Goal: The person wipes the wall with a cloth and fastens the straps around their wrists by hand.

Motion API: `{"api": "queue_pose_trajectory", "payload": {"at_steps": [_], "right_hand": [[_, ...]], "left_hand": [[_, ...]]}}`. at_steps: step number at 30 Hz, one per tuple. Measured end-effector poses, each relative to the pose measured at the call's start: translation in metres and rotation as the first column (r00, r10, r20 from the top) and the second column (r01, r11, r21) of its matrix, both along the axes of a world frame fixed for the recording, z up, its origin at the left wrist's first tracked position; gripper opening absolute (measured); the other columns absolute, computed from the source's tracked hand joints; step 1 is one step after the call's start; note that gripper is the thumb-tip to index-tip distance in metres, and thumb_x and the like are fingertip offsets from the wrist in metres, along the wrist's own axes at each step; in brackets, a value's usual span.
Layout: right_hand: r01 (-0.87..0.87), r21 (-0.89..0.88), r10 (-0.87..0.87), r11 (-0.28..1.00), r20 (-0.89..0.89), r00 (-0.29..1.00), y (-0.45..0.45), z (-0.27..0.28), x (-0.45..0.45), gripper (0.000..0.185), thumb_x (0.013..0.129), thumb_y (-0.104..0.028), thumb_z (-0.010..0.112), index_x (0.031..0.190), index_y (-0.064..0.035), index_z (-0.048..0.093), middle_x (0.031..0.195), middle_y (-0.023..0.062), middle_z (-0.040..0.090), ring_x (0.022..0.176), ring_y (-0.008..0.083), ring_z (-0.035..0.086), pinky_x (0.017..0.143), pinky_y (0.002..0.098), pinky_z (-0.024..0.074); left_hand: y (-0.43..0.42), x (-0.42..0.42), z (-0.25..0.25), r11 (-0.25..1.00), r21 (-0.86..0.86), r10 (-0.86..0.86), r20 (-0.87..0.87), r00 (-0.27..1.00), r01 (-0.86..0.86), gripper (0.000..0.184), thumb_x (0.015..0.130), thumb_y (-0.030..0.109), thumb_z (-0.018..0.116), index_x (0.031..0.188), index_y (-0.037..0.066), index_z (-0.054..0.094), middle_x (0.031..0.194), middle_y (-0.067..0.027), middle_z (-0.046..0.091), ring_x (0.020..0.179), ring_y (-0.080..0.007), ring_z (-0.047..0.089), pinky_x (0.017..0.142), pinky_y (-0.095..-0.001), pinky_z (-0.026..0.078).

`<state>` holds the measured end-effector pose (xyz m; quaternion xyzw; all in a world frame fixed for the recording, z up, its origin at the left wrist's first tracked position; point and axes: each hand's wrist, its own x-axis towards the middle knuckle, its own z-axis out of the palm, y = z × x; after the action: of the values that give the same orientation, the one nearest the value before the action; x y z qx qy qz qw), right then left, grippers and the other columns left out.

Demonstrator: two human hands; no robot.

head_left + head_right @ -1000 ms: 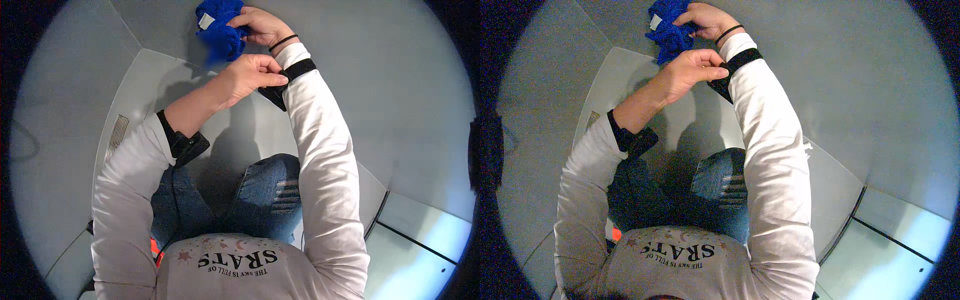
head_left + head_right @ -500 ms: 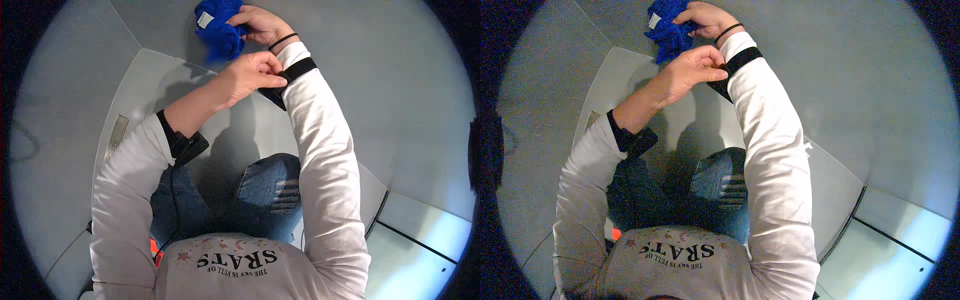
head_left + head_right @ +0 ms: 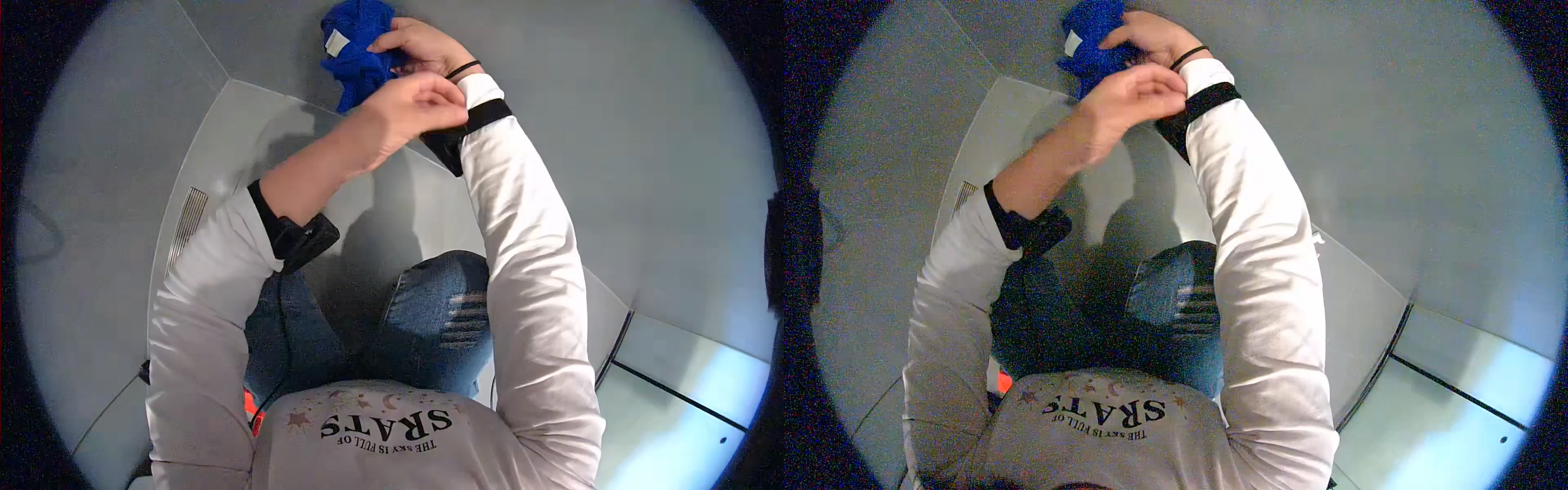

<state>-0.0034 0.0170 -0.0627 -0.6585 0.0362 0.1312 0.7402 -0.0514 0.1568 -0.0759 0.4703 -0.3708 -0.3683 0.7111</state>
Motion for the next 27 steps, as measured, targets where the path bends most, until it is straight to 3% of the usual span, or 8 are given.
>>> {"api": "queue_pose_trajectory", "payload": {"at_steps": [2,5,13,17,19,23,25,27], "right_hand": [[0.059,-0.348,-0.033,0.936,0.079,0.996,0.0,0.001,-0.005,0.022,0.074,-0.006,0.063,0.095,-0.0014,0.056,0.091,0.0061,0.062,0.079,0.0154,0.06,0.066,0.0295,0.0501],[0.045,-0.281,-0.039,0.959,0.025,0.999,-0.005,-0.017,0.003,0.029,0.073,-0.005,0.063,0.1,-0.0011,0.054,0.093,0.0059,0.062,0.086,0.016,0.058,0.075,0.0316,0.0468],[0.038,-0.288,-0.03,0.957,0.033,0.999,-0.014,-0.037,0.013,0.031,0.072,-0.002,0.063,0.102,-0.0026,0.055,0.093,0.0064,0.062,0.081,0.0168,0.059,0.074,0.0329,0.0474],[0.078,-0.365,-0.053,0.928,0.078,0.996,-0.007,-0.041,0.005,0.034,0.071,-0.002,0.062,0.104,-0.0001,0.055,0.095,0.0099,0.062,0.081,0.0185,0.059,0.074,0.0325,0.0474],[0.101,-0.772,0.105,0.628,0.212,0.972,-0.004,-0.04,0.002,0.038,0.069,-0.001,0.059,0.106,0.002,0.054,0.094,0.0145,0.062,0.08,0.0229,0.059,0.075,0.033,0.0468],[0.099,-0.809,0.16,0.579,0.232,0.959,-0.01,-0.089,0.016,0.041,0.068,-0.003,0.057,0.108,0.0024,0.054,0.095,0.0193,0.062,0.084,0.0302,0.059,0.077,0.0356,0.0459],[0.292,-0.886,0.153,0.362,0.365,0.918,-0.001,-0.096,0.017,0.041,0.068,-0.005,0.056,0.108,0.0013,0.055,0.096,0.0215,0.062,0.091,0.035,0.058,0.08,0.0381,0.0451],[0.256,-0.883,0.157,0.394,0.339,0.928,-0.005,-0.087,0.021,0.041,0.068,-0.005,0.056,0.109,0.0011,0.055,0.097,0.0222,0.061,0.093,0.0363,0.058,0.081,0.0388,0.0448]], "left_hand": [[0.0,0.01,-0.002,0.98,0.139,0.151,-0.03,0.988,-0.145,0.025,0.083,0.02,0.062,0.099,0.002,0.059,0.088,-0.0012,0.059,0.085,-0.0075,0.051,0.072,-0.0217,0.04],[-0.001,0.013,-0.016,0.946,0.302,0.021,0.299,0.954,-0.116,0.023,0.081,0.021,0.064,0.094,0.002,0.062,0.082,-0.0017,0.061,0.074,-0.0083,0.053,0.066,-0.0229,0.041],[-0.009,-0.005,-0.025,0.982,0.187,-0.064,0.27,0.961,0.013,0.017,0.079,0.011,0.065,0.09,-0.002,0.06,0.081,-0.0032,0.061,0.075,-0.0082,0.054,0.068,-0.0213,0.043],[-0.007,-0.003,-0.013,0.994,0.077,-0.084,0.064,0.994,0.078,0.016,0.08,0.01,0.064,0.09,-0.002,0.059,0.08,-0.0022,0.059,0.074,-0.0074,0.052,0.066,-0.0202,0.041],[-0.008,-0.004,-0.007,0.993,0.065,-0.094,-0.043,0.995,0.097,0.016,0.081,0.01,0.064,0.09,-0.001,0.059,0.08,-0.0016,0.059,0.073,-0.0072,0.051,0.066,-0.0201,0.041],[-0.01,-0.013,0.003,0.987,0.147,-0.076,0.028,0.997,0.071,0.015,0.082,0.011,0.062,0.09,-0.002,0.058,0.079,-0.0023,0.059,0.072,-0.0076,0.052,0.063,-0.0206,0.041],[-0.009,-0.015,0.0,0.982,0.185,-0.04,0.062,0.997,0.028,0.015,0.083,0.011,0.061,0.089,-0.002,0.058,0.079,-0.0025,0.059,0.071,-0.0079,0.053,0.062,-0.0208,0.041],[-0.012,-0.014,-0.011,0.989,0.144,0.012,-0.201,0.98,0.017,0.015,0.083,0.012,0.06,0.088,-0.002,0.059,0.078,-0.0028,0.059,0.07,-0.0081,0.053,0.062,-0.021,0.042]]}}
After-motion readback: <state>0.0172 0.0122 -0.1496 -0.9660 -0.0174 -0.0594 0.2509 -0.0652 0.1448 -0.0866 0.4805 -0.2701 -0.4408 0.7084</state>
